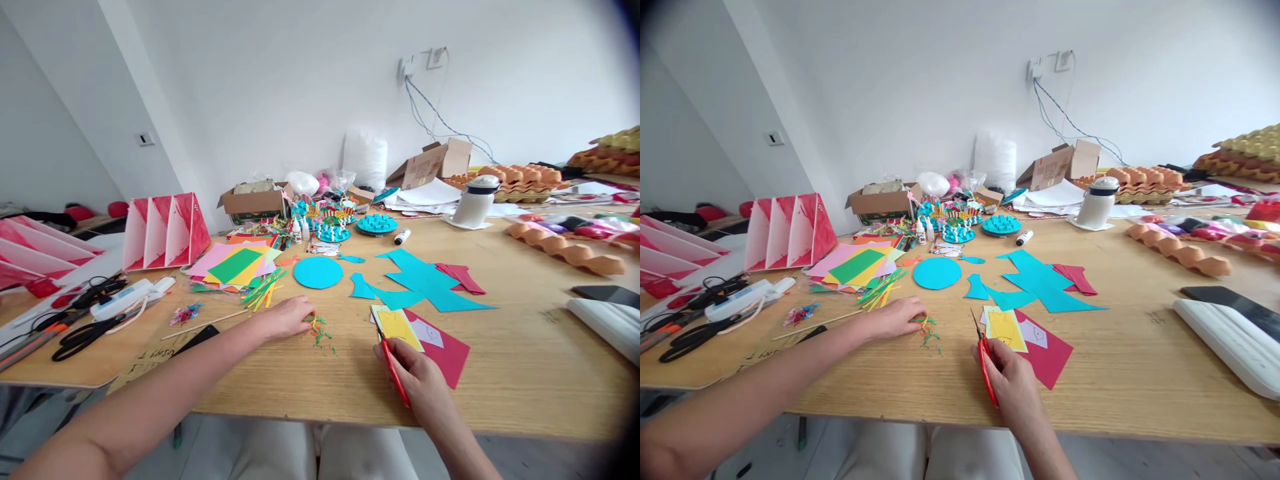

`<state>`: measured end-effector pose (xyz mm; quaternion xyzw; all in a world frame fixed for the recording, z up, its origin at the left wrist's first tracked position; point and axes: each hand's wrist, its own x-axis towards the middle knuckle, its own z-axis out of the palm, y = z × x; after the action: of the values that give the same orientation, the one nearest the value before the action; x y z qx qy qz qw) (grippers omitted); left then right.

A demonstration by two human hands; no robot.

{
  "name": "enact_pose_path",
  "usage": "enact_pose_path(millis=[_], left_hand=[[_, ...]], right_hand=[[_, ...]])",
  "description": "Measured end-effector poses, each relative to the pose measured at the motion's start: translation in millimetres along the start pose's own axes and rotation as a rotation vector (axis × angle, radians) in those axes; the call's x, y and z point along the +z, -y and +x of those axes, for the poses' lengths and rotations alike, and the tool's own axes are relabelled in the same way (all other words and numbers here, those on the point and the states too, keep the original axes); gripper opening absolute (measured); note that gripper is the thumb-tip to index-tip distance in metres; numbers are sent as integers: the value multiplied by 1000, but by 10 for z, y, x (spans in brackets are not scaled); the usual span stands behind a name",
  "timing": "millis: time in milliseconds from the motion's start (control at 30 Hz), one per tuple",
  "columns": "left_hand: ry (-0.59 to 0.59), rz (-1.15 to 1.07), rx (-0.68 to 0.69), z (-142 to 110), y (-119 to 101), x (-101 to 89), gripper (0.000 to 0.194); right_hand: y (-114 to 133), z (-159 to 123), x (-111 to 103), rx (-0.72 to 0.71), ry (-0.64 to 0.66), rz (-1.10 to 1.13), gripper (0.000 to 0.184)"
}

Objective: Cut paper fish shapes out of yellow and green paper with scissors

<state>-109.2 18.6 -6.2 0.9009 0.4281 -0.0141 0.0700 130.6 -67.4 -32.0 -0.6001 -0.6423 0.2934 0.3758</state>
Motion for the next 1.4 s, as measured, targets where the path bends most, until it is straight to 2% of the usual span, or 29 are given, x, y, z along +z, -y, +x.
enact_pose_path(millis=[200, 367, 433, 533, 633, 767, 867, 1000, 1100, 1200, 1267, 1400], left_hand=[[-28, -13, 10, 77, -41, 56, 10], [-30, -17, 20, 19, -62, -63, 14], [-24, -17, 19, -21, -80, -129, 21], [-5, -16, 18, -57, -156, -161, 43], [-1, -2, -17, -49, -278, -87, 65], [-55, 23, -98, -16, -416, 59, 74], [-111, 65, -133, -21, -464, 120, 70], [-169, 139, -105, -24, -448, 160, 45], [-174, 143, -100, 14, -394, 159, 31], [-163, 128, -98, 29, -336, 108, 27], [-149, 111, -78, -9, -308, 59, 35], [-102, 67, 1, -154, -274, 27, 74]], right_hand=[[-66, 1, 24, -4, 2, 7, 35], [-86, 2, 40, -9, -1, 15, 34], [-81, 1, 36, -11, 0, 12, 33], [-64, 0, 26, -11, 5, 5, 32], [-44, -1, 17, -7, 9, -8, 33], [-27, -8, 13, -8, 18, -24, 35], [-31, -8, 16, -19, 19, -30, 36], [-53, 0, 25, -30, 2, -27, 36], [-68, -2, 27, -34, -6, -21, 35], [-71, -12, 22, -42, -4, -21, 33], [-68, -17, 18, -47, -2, -22, 33], [-56, -19, 17, -35, 5, -11, 30]])
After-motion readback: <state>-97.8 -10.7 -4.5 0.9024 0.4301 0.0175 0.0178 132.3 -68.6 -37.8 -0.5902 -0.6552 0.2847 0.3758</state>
